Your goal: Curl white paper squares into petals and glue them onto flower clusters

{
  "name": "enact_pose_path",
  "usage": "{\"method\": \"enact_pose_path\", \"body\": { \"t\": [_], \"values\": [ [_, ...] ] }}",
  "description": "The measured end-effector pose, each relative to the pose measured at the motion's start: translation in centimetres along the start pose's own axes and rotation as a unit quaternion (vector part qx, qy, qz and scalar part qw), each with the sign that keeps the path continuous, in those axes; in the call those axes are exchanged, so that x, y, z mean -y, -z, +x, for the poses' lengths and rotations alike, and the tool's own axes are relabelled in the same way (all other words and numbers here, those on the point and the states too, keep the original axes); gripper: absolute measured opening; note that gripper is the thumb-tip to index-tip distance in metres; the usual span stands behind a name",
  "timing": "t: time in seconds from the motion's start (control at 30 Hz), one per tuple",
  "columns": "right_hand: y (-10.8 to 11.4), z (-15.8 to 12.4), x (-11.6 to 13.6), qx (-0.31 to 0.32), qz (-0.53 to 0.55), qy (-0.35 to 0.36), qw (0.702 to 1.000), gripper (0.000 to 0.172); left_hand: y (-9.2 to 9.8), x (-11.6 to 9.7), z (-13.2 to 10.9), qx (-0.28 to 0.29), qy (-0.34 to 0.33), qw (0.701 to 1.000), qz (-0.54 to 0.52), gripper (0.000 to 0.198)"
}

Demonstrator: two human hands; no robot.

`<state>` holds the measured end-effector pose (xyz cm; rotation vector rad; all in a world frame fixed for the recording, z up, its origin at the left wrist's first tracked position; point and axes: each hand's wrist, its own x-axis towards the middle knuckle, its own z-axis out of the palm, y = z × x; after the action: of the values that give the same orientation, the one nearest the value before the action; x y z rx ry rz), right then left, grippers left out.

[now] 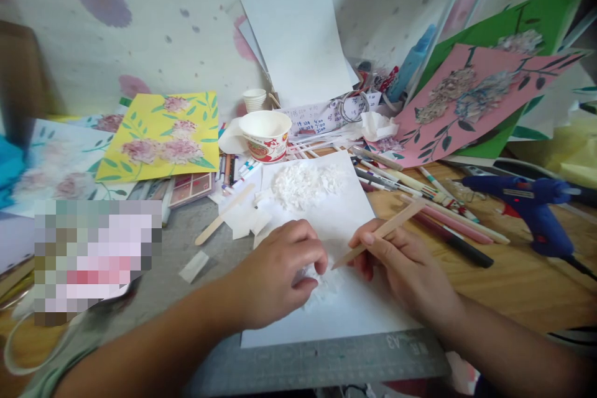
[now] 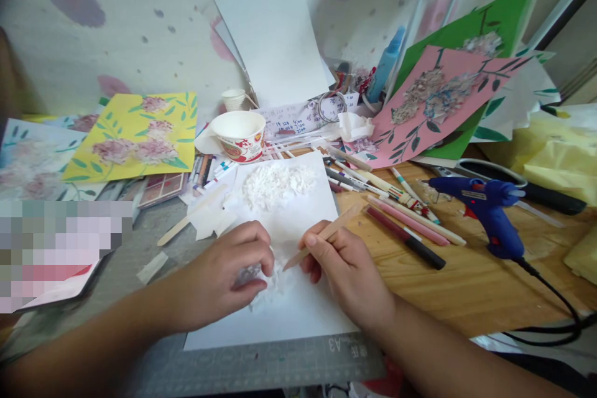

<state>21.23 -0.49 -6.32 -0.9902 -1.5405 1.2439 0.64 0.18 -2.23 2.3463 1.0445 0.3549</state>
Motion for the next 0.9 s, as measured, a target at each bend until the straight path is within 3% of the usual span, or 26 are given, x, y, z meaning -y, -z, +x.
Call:
{"method": "enact_pose_path", "body": {
  "t": [0.13, 0.4, 0.73, 0.83, 0.9],
  "values": [
    [0.1, -0.8, 0.2, 0.025, 0.058, -0.007, 0.998, 0.025, 0.4, -0.1, -0.2, 0.025, -0.048, 0.998, 0.026, 0.023],
    [0.0, -0.6, 0.6, 0.043, -0.057, 0.009, 0.997, 0.030, 0.7, 0.2, -0.2, 0.056, -0.073, 0.993, 0.076, 0.029],
    [-0.2, -0.3, 0.1, 0.033, -0.060, -0.003, 0.998, 0.027, 1.1, -0.1, -0.4, 0.082, -0.085, 0.991, 0.067, 0.032],
    [-0.1, -0.4, 0.1, 0.017, 0.009, -0.024, 1.000, 0.027, 1.9, 0.6, -0.5, 0.036, -0.066, 0.997, 0.006, 0.027],
    [0.0, -0.5, 0.0, -0.006, 0.078, -0.049, 0.996, 0.027, 2.7, 1.7, -0.4, -0.049, -0.012, 0.999, -0.012, 0.020]
  ]
}}
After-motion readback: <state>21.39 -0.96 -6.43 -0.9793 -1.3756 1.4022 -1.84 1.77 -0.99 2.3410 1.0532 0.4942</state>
